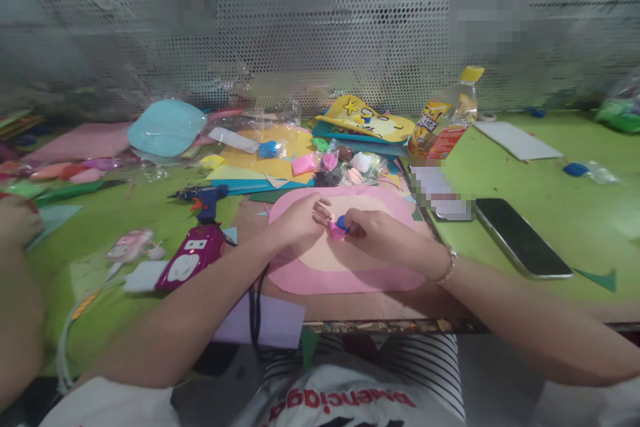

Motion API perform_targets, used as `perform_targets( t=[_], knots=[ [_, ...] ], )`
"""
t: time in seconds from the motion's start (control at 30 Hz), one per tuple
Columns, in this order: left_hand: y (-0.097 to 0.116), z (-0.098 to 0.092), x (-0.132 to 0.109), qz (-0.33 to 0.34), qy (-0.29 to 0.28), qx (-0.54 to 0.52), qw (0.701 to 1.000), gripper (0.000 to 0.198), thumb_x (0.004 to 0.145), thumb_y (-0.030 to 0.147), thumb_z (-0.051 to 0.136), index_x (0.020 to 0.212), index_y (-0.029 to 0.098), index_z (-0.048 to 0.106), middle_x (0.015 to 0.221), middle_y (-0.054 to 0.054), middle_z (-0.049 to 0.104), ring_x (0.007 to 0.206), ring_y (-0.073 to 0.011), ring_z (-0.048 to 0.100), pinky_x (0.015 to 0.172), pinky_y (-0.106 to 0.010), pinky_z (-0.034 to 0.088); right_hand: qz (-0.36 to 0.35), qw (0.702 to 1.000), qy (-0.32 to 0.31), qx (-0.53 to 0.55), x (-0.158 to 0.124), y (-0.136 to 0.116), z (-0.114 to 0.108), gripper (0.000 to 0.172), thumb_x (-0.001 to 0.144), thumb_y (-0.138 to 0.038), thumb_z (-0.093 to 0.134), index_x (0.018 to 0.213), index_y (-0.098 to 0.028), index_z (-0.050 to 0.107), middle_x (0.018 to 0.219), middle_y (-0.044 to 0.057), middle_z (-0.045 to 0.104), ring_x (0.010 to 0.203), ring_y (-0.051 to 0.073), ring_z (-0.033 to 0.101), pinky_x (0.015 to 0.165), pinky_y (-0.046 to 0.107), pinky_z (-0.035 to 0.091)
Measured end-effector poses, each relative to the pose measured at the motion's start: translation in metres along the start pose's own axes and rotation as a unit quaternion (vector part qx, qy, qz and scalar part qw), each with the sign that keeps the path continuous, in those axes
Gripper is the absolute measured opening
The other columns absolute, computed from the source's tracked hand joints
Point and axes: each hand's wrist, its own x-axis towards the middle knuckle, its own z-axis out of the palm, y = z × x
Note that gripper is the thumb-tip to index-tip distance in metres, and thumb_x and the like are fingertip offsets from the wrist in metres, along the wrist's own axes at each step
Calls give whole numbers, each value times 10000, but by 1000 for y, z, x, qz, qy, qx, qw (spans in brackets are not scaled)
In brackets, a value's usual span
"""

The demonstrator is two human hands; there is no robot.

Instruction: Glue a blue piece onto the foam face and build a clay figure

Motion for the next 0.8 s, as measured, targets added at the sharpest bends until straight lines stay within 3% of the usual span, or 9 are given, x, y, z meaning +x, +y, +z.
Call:
perform_targets(
  t=[0.13, 0.43, 0.6, 0.8],
  knots=[
    [-4, 1, -2, 30, -2, 41, 999, 444, 552, 28, 597, 964, 173, 515, 757, 6, 594, 659, -106, 583, 573, -218, 454, -21, 1000, -11, 18, 3, 6, -3, 26, 804, -183, 541, 801, -159, 532, 681, 13, 570, 605, 108, 486, 540, 224, 297],
    [7, 3, -11, 101, 50, 272, 956, 259, 598, 243, 676, 826, 178, 571, 698, 10, 576, 636, -129, 523, 540, -229, 358, -92, 995, -46, 20, 9, 25, -5, 40, 803, -130, 555, 780, -162, 546, 709, 9, 567, 657, 112, 477, 589, 226, 317],
    [11, 0, -13, 75, 17, 246, 966, 217, 625, 248, 654, 824, 179, 602, 674, 10, 588, 639, -135, 540, 543, -229, 365, -83, 996, -33, -1, 6, 20, -5, 79, 816, -223, 583, 807, -157, 539, 717, 20, 554, 651, 121, 477, 569, 232, 316],
    [13, -1, -12, 67, 8, 233, 970, 208, 625, 229, 658, 818, 169, 609, 737, -12, 618, 690, -150, 568, 592, -243, 415, -95, 995, -12, 4, 5, 19, 0, 161, 861, -286, 530, 927, -138, 522, 857, 77, 576, 777, 161, 522, 663, 266, 386]
  ],
)
